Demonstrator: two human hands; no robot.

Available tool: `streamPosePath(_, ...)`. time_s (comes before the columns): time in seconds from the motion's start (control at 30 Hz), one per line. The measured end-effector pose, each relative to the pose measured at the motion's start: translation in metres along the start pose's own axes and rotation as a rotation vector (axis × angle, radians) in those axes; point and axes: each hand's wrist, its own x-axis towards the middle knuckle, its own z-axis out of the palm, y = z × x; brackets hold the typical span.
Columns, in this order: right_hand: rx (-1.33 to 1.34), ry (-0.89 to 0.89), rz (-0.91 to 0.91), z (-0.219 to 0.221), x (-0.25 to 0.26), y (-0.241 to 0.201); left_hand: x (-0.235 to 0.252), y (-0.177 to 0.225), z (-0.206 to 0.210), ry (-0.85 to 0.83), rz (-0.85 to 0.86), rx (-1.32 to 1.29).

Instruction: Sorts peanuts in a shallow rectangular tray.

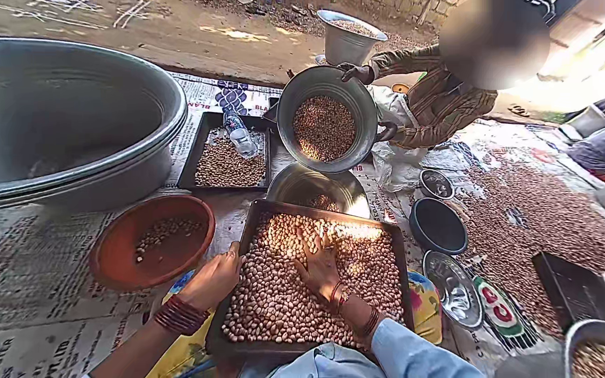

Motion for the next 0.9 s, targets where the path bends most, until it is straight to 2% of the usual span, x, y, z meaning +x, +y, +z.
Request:
streamPosePath(0.07, 0.047, -0.053, -0.160, 0.000, -0.018, -0.011, 0.000, -0.001, -0.001, 0.005, -0.004, 0.004)
streamPosePath(0.13, 0.076, 0.038, -0.354, 0.014, -0.048, 0.003, 0.000, -0.001, 0.000, 0.006, -0.005, 0.016)
streamPosePath(0.2, -0.010, 0.081, -0.431, 0.017, -0.078, 0.030, -0.001, 0.000, 0.000, 0.014, 0.000, 0.038)
streamPosePath(0.3, -0.185, 0.271, -0.381, 0.017, -0.106, 0.085, -0.004, 0.001, -0.001, 0.036, 0.031, 0.051)
streamPosePath(0.37, -0.299, 0.381, -0.299, 0.010, -0.101, 0.120, -0.006, 0.003, -0.003, 0.031, 0.033, 0.054)
streamPosePath(0.43, -0.381, 0.328, -0.168, -0.006, -0.081, 0.132, -0.007, 0.005, -0.005, 0.025, 0.030, 0.041)
streamPosePath(0.5, -0.367, 0.183, 0.011, -0.024, -0.055, 0.113, -0.006, 0.007, -0.005, 0.023, 0.028, 0.024)
streamPosePath(0.57, -0.194, 0.054, 0.145, -0.039, -0.032, 0.076, -0.005, 0.007, -0.006, 0.016, 0.029, 0.006)
streamPosePath(0.67, -0.065, -0.002, 0.224, -0.033, 0.006, 0.027, -0.001, 0.003, -0.006, 0.000, 0.015, -0.007)
streamPosePath(0.73, 0.005, 0.019, 0.140, -0.018, 0.011, 0.002, 0.000, 0.001, -0.005, -0.005, 0.006, -0.011)
streamPosePath(0.8, 0.016, 0.003, -0.022, -0.007, -0.002, -0.012, 0.000, 0.001, -0.003, 0.015, 0.012, -0.027)
streamPosePath(0.9, 0.053, 0.125, -0.312, 0.010, -0.046, 0.003, -0.001, 0.000, 0.000, 0.057, 0.035, -0.017)
